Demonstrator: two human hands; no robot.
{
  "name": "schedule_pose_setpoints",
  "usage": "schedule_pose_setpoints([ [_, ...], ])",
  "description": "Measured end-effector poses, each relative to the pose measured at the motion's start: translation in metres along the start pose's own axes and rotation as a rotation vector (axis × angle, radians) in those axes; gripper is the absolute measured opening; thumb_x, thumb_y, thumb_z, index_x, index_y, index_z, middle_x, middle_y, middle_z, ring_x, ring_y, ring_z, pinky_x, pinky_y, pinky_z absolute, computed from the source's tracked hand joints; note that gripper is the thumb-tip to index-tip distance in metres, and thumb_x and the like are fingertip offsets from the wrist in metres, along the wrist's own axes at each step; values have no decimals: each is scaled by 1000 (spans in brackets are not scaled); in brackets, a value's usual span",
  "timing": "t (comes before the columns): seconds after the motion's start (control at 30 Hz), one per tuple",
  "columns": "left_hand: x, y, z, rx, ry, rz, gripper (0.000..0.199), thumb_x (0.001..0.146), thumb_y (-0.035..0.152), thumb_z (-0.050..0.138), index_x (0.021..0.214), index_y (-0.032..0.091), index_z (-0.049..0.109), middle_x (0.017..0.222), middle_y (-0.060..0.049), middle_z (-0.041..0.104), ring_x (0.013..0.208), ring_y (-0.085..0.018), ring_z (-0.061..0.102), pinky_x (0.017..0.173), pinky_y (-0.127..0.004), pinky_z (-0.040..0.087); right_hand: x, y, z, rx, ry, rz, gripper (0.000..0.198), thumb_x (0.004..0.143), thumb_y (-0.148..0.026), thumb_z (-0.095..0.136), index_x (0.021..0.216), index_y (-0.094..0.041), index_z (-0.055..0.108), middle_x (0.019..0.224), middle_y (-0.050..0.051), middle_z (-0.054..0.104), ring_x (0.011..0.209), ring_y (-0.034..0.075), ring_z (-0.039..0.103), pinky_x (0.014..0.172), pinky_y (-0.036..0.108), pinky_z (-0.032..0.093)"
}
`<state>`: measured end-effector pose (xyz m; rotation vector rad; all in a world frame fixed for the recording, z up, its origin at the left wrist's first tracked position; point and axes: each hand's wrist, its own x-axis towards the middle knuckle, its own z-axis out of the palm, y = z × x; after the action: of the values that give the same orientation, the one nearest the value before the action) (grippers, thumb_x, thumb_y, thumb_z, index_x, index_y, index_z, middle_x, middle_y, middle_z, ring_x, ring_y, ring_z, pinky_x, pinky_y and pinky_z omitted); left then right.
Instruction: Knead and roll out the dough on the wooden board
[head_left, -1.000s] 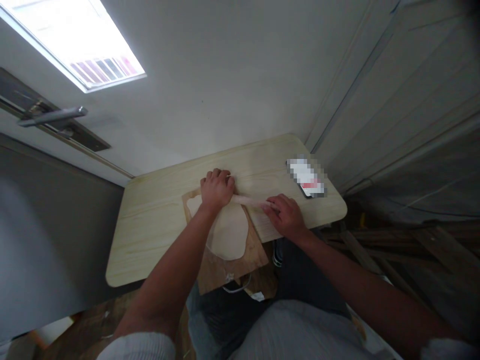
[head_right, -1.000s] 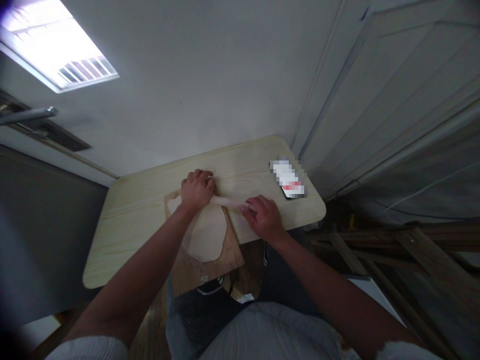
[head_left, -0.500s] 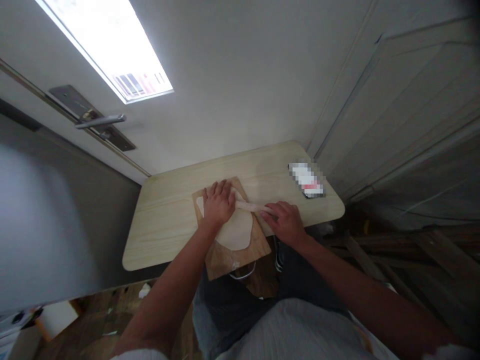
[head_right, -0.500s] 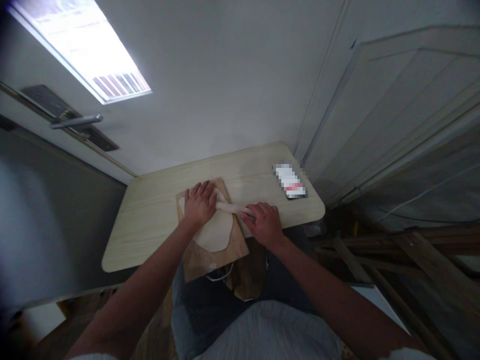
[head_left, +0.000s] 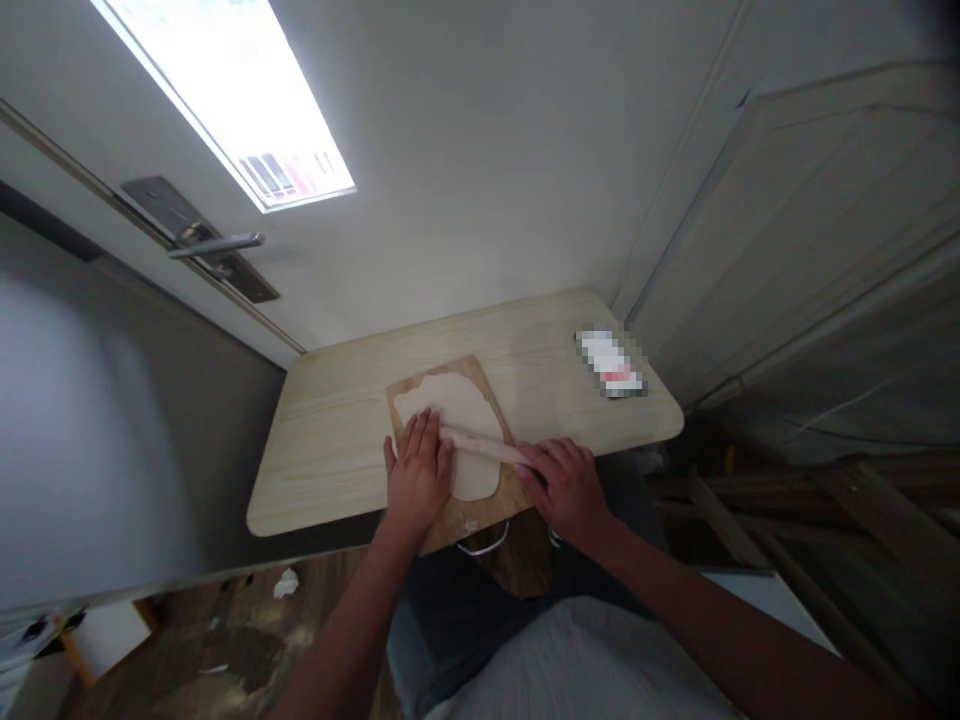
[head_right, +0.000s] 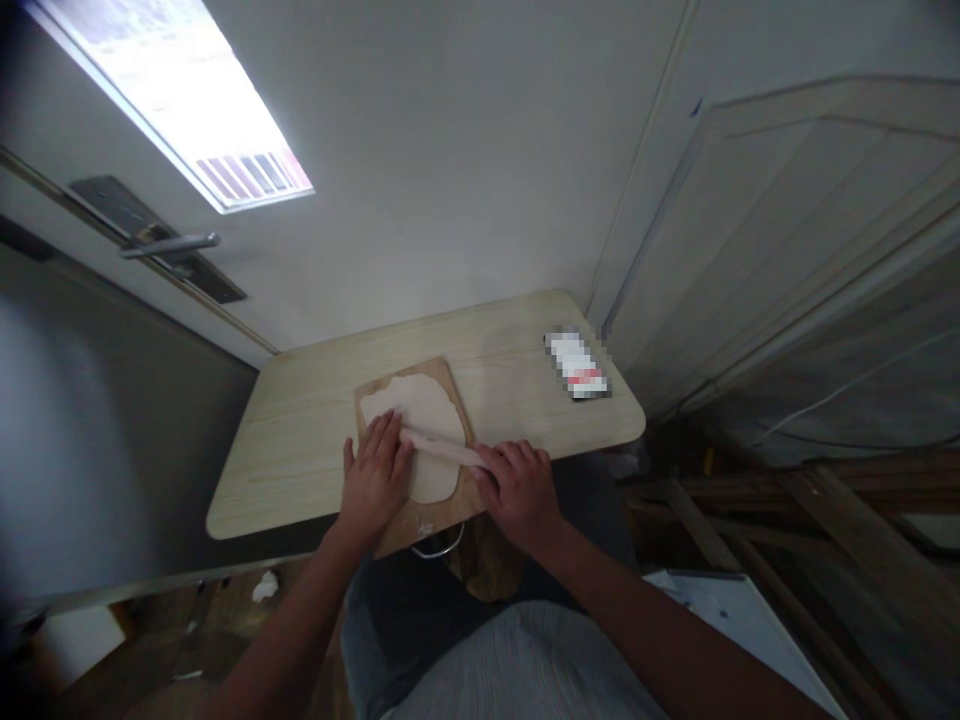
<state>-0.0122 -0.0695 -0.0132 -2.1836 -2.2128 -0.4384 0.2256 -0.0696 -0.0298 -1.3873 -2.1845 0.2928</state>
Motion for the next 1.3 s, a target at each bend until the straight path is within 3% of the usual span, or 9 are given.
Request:
schedule_pose_setpoints([
  [0.4,-40,-8,-3,-91,93,-68,50,98,43,43,144,24,43,151,-13,47,140,-27,43,118,-58,23,-9,-5,4,98,-74,-4,33,91,-41,61,120,-26,68,101,8,65,97,25,56,85,40,41],
  [0.53,-37,-7,4,-99,146,-211,64,95,49,47,149,15,35,150,-20,46,140,-32,41,115,-60,28,-7,2,5,203,-117,33,30,95,-40,55,115,-22,67,103,9,67,100,25,60,85,40,44],
  [0.63,-29,-5,7,-94,116,-272,64,96,52,44,147,14,37,146,-21,49,139,-34,42,114,-62,28,-5,7,5,304,-112,112,31,96,-40,52,115,-19,64,106,9,70,99,25,63,87,39,47],
  [0.77,-19,-2,6,-71,88,-245,59,96,51,43,143,15,43,145,-19,51,139,-33,42,115,-64,25,-5,6,4,384,-111,270,35,95,-45,50,115,-19,62,102,9,73,93,26,68,83,38,50],
  [0.9,-11,-1,5,-73,77,-243,55,94,48,48,140,16,46,146,-18,51,139,-33,42,113,-65,27,-2,1,3,441,-122,331,35,94,-48,50,112,-21,62,100,9,74,90,25,70,78,36,52],
  [1.07,-5,-3,9,-103,87,-242,53,93,48,51,137,17,49,148,-18,49,140,-33,42,113,-64,30,18,-1,1,584,-152,454,39,93,-52,49,112,-21,61,64,-1,67,56,19,66,57,29,49],
  [1.3,-7,-8,18,-115,158,-167,55,93,47,52,135,12,51,146,-20,51,139,-33,43,113,-54,36,51,-3,5,698,-116,421,31,91,-49,52,105,-21,59,61,-4,65,53,16,65,54,26,48],
])
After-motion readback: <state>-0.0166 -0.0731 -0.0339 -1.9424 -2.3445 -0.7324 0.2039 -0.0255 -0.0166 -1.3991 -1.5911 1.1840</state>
